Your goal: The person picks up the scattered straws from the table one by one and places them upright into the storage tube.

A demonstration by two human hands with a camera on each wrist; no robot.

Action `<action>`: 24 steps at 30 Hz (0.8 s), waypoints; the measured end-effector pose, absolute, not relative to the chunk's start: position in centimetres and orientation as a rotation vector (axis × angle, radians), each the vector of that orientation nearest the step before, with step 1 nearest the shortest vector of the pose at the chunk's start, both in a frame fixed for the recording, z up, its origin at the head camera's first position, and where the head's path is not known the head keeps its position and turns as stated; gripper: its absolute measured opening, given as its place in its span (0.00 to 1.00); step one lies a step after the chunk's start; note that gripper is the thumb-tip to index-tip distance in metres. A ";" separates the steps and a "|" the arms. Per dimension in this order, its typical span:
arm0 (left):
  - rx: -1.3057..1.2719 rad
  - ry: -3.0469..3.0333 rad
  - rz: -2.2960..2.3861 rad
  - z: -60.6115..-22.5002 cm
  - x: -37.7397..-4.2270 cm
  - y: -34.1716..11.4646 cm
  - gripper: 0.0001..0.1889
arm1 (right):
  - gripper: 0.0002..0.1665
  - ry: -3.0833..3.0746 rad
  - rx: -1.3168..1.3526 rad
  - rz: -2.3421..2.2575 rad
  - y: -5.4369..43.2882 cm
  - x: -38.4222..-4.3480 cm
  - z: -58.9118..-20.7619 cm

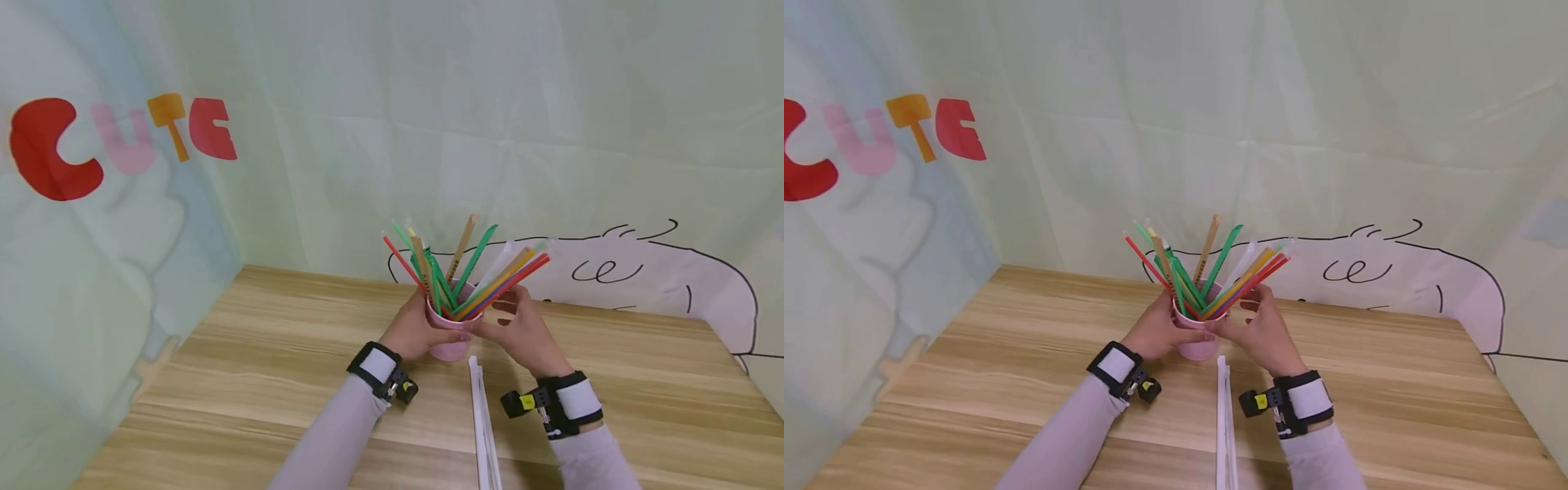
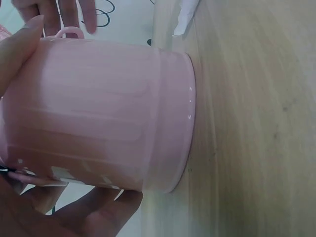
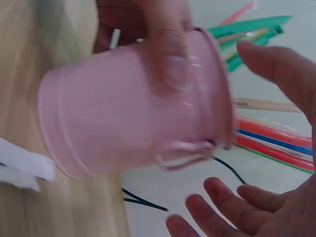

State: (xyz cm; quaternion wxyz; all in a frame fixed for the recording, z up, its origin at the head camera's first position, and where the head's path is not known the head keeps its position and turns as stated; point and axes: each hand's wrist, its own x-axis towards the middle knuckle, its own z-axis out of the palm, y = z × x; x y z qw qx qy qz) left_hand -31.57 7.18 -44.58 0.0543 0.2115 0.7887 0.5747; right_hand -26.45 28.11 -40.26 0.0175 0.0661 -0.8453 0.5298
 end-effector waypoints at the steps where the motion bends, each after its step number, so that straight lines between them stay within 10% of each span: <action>1: 0.654 2.403 1.739 -44.6 -31.6 7.1 0.51 | 0.55 -2.621 0.227 1.651 27.9 -26.6 -40.6; 24: 0.684 2.470 1.663 -44.9 -32.0 7.0 0.53 | 0.53 -2.463 0.426 1.723 25.3 -28.6 -44.4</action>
